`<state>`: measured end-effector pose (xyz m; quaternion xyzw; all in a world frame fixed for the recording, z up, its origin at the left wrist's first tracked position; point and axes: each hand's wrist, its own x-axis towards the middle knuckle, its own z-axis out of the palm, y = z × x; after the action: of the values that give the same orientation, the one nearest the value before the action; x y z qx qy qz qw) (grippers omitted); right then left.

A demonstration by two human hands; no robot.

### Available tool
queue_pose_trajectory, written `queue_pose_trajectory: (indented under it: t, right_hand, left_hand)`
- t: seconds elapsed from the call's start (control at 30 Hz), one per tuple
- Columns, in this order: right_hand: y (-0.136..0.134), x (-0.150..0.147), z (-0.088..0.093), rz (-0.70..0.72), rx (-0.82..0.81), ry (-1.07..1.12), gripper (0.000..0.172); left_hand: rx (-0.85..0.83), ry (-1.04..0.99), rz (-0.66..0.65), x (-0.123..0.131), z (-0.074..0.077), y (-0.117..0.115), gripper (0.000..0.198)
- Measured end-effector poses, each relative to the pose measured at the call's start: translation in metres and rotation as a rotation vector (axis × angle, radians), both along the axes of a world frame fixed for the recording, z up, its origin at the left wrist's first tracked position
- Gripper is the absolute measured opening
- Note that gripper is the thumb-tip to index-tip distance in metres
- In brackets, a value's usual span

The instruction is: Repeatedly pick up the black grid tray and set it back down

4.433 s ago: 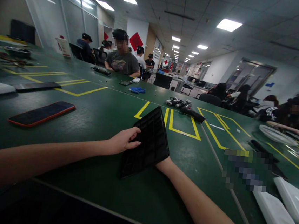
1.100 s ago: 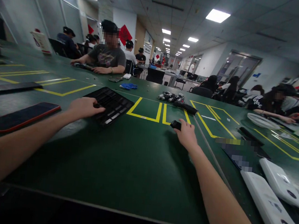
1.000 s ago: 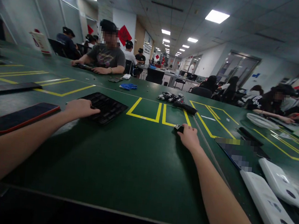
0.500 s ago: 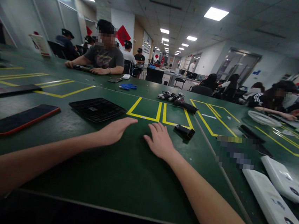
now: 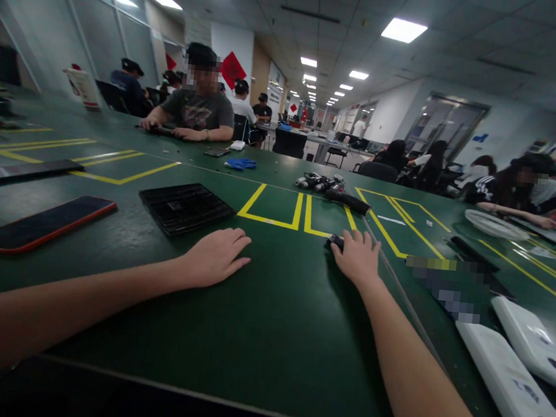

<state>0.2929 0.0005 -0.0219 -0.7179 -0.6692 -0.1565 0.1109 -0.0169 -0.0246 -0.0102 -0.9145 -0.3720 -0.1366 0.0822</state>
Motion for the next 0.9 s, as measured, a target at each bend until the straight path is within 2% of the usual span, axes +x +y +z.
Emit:
queue_pose_trajectory:
  t: [0.1,0.2,0.27,0.33,0.47,0.53,0.57,0.6,0.67,0.73,0.83,0.9]
  right_hand:
    - [0.003,0.015,-0.008,-0.093,-0.153,0.069,0.052]
    - [0.006,0.016,-0.01,-0.082,-0.208,0.099,0.051]
    - [0.007,0.014,-0.01,-0.074,-0.197,0.092,0.05]
    - [0.007,0.014,-0.009,-0.07,-0.196,0.111,0.05]
    - [0.008,0.015,-0.009,-0.075,-0.205,0.128,0.051]
    - [0.008,0.014,-0.009,-0.081,-0.201,0.12,0.051]
    - [0.007,0.014,-0.009,-0.084,-0.197,0.119,0.05]
    - [0.007,0.013,-0.009,-0.086,-0.192,0.121,0.05]
    - [0.007,0.012,-0.009,-0.089,-0.185,0.126,0.05]
    - [0.007,0.012,-0.01,-0.091,-0.18,0.13,0.05]
    - [0.008,0.013,-0.011,-0.086,-0.18,0.134,0.05]
    - [0.008,0.014,-0.012,-0.08,-0.178,0.132,0.049]
  left_hand:
    - [-0.123,0.054,0.154,-0.004,0.0,0.003,0.032]
    - [-0.228,0.053,0.115,-0.009,-0.001,0.008,0.025]
    - [-0.274,-0.028,0.075,-0.011,-0.001,0.011,0.019]
    - [-0.41,-0.228,0.103,-0.011,0.004,0.015,0.014]
    - [-0.834,-0.934,0.277,-0.024,0.027,0.034,0.005]
    - [-0.866,-1.158,0.355,-0.041,0.039,0.049,0.005]
    - [-0.806,-1.154,0.412,-0.052,0.044,0.056,0.005]
    - [-0.708,-1.064,0.487,-0.064,0.047,0.064,0.006]
    - [-0.474,-0.823,0.639,-0.087,0.049,0.077,0.012]
    - [-0.304,-0.584,0.737,-0.108,0.045,0.088,0.022]
    - [-0.232,-0.166,0.798,-0.127,0.035,0.101,0.044]
    - [-0.262,0.041,0.793,-0.133,0.031,0.107,0.051]
